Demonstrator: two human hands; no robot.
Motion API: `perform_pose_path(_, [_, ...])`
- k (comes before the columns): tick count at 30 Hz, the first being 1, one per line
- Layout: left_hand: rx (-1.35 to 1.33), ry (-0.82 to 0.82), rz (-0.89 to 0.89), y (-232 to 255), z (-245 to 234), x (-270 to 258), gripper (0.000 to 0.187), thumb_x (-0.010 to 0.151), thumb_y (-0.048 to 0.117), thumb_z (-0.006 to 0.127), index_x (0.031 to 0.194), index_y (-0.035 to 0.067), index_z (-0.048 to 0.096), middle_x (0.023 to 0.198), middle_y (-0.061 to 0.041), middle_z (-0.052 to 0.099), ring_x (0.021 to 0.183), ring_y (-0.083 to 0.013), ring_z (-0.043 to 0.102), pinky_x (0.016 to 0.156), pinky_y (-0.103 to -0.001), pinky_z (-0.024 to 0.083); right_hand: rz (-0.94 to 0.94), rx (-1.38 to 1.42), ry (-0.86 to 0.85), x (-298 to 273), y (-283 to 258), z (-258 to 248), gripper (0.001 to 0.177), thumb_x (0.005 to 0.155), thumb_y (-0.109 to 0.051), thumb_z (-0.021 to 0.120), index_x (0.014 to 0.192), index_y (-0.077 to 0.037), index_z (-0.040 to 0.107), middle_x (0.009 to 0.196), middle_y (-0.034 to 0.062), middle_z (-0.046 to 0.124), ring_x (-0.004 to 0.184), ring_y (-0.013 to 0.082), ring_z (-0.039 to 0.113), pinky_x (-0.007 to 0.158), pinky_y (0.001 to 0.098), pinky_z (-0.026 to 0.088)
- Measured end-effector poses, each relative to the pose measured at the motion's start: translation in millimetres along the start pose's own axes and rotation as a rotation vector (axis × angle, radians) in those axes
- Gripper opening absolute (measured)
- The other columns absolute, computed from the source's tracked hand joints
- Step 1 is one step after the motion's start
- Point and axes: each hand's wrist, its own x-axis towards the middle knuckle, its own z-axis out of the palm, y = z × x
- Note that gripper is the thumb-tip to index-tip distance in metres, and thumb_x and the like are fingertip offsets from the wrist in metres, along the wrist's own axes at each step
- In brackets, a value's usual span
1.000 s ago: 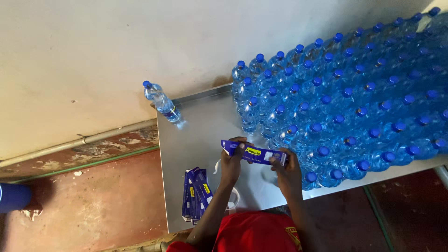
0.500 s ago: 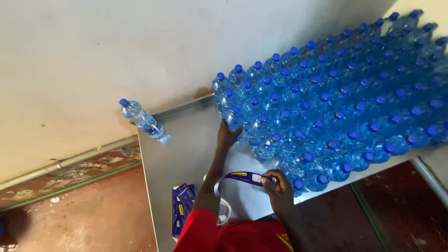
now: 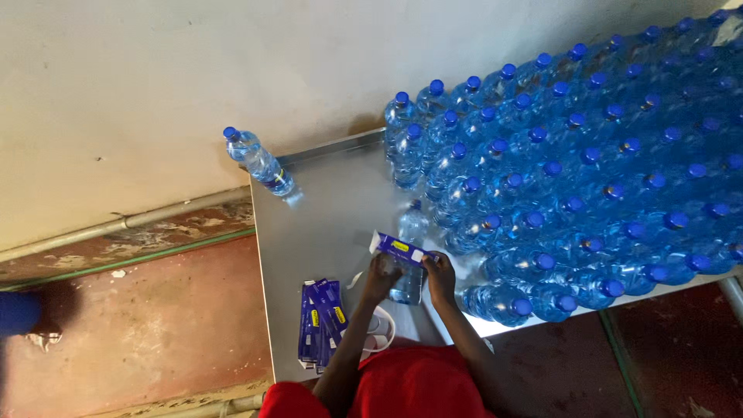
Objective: The person takes plastic water bottles from a large stack on a metal table and applies a blue and yellow label to each one. After labeling, the person places the bottle on the left side of the table. The person repeats this process for several bottles throughout the video.
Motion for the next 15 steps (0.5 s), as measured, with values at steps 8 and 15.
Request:
perform_pose_path(8, [-0.376,0.391,-0.215,7,11,-25,0.017,0.103,0.025,0.082,0.104,0.01,0.075,0.088,-0.008,0.073,0.086,-0.0157,0.068,0.081,-0.037,0.053,0.017,-0.333,-0.031,-27,18,-18,0.034,0.104,-0.045,0.08,0.12,-0.015,0.08,0.098,0.0111,0.075,0.095,0.0205,0.068,0.084,0.0416,0.049])
perform_pose_path(15, [-0.484,0.491,-0.308,19,13,-50,0.026,0.097,0.018,0.083,0.081,0.013,0.064,0.07,0.0,0.06,0.068,-0.0101,0.053,0.064,-0.035,0.044,0.107,-0.336,0.027,-36,29,-27,0.034,0.099,-0.049,0.082,0.117,-0.02,0.082,0.091,0.0068,0.068,0.091,0.0181,0.066,0.08,0.0371,0.056])
